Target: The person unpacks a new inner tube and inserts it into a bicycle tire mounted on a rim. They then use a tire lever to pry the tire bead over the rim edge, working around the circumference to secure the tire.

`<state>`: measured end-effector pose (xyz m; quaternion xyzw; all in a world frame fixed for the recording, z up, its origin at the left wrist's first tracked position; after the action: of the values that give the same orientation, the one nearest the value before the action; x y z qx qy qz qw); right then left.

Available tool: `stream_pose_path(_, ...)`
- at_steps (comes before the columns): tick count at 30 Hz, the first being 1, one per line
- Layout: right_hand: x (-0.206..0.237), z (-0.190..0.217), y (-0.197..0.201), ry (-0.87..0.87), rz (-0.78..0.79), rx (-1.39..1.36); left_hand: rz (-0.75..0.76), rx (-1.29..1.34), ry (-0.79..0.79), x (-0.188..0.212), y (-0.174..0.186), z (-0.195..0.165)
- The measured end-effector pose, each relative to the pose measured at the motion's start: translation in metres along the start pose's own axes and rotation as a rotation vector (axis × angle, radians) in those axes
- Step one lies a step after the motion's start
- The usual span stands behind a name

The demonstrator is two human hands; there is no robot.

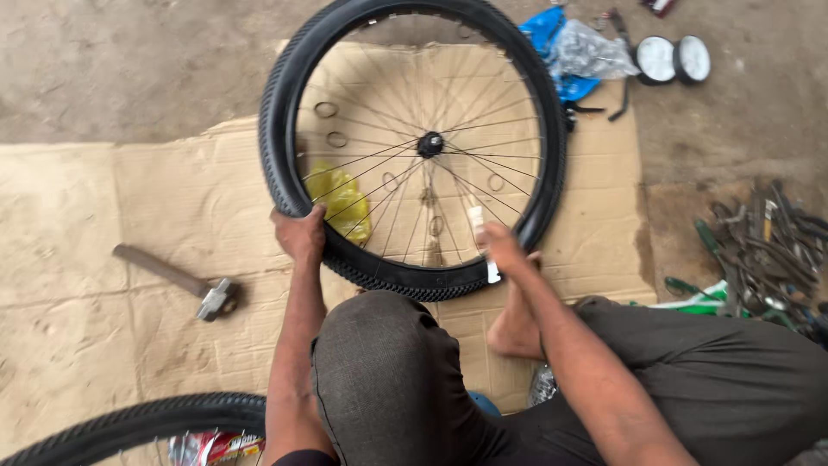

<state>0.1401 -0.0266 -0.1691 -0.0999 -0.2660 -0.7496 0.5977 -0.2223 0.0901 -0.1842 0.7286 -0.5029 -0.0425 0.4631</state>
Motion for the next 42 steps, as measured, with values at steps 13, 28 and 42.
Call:
stream_pose_path(13, -0.023, -0.01, -0.177, -0.367, 0.869, 0.061, 0.074, 0.067, 0.05, -0.007, -0.02, 0.011)
stream_pose_path(28, -0.03, -0.057, -0.13, -0.405, 1.286, 0.612, 0.173, 0.437, 0.029, -0.022, -0.039, 0.027)
stream_pose_path(42, -0.073, 0.012, -0.194, -0.312, 0.671, 0.393, 0.196, 0.486, -0.009, -0.02, -0.037, 0.022)
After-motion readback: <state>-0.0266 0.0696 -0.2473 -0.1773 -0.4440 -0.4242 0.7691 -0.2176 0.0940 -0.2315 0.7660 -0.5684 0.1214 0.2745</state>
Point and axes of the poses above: each hand's wrist, its own x-axis away from the middle knuckle, its own y-axis out of the back of the hand, z = x × y, the point moved 5 cm from there along -x, towards the middle knuckle, and after that the axes turned 13 degrees about -x, right-handed, at the moved point
